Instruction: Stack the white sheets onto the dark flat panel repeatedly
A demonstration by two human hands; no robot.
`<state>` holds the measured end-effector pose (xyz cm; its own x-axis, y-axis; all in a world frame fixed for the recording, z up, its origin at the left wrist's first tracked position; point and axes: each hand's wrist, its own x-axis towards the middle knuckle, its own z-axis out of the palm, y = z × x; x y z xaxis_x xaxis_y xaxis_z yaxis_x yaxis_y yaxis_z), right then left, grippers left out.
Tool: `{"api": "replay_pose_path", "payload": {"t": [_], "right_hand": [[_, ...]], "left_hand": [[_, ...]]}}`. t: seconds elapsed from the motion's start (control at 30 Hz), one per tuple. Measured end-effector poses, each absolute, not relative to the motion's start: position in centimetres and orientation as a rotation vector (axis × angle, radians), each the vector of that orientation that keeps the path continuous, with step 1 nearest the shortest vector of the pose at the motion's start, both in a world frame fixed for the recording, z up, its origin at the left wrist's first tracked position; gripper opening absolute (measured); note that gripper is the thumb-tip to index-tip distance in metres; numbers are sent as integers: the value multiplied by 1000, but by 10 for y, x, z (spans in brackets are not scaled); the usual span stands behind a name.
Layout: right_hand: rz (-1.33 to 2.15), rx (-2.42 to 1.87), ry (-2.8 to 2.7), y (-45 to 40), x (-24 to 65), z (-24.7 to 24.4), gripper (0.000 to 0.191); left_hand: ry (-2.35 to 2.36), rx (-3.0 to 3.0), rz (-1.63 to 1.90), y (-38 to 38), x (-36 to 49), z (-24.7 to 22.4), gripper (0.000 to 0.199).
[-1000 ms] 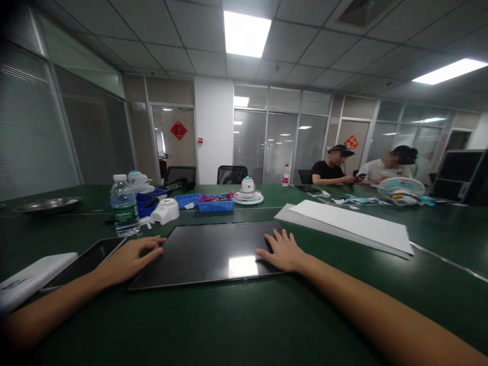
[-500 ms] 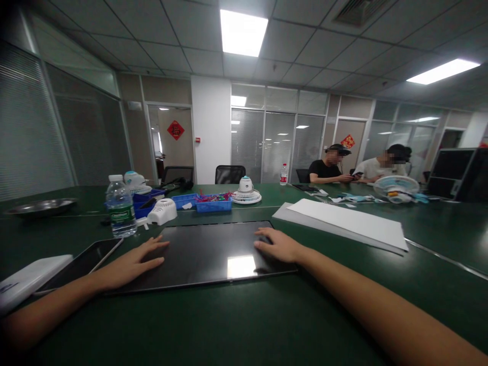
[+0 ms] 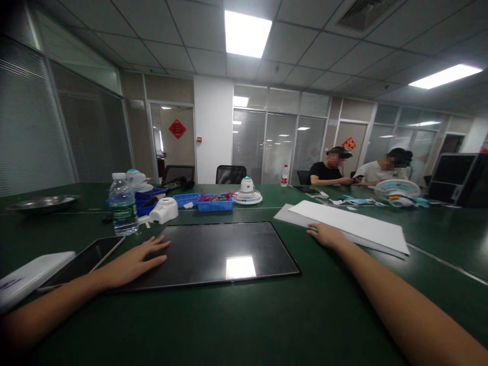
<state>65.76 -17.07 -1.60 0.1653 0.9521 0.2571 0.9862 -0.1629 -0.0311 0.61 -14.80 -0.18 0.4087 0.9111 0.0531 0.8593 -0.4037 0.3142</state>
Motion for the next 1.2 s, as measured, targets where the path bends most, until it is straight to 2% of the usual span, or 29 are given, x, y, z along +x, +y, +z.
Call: {"api": "replay_pose_path", "payload": {"t": [0.43,0.63,0.73,0.87,1.07,1.2], "right_hand": [[-478,-2449,-1714,-174,629,-7,32],[-659,-2361,-1471,-192,601,15,53],[-712,-2242,-1575,-199,573,25,54],[-664,-1959,-2019,-211,518,28,42],[-421,-1371,-2647,-246,427,23,31],[-156,-1105,-2737,-268,397,30,31]], "left_hand": [[1588,2420,323,-158,10,7,74],[1577,2411,333,-151,5,1,75],[1577,2406,343,-150,5,-1,75],[1593,2401,351,-151,7,-2,78],[1618,2367,388,-157,18,-3,78],[1618,2288,413,-164,24,-1,84]]}}
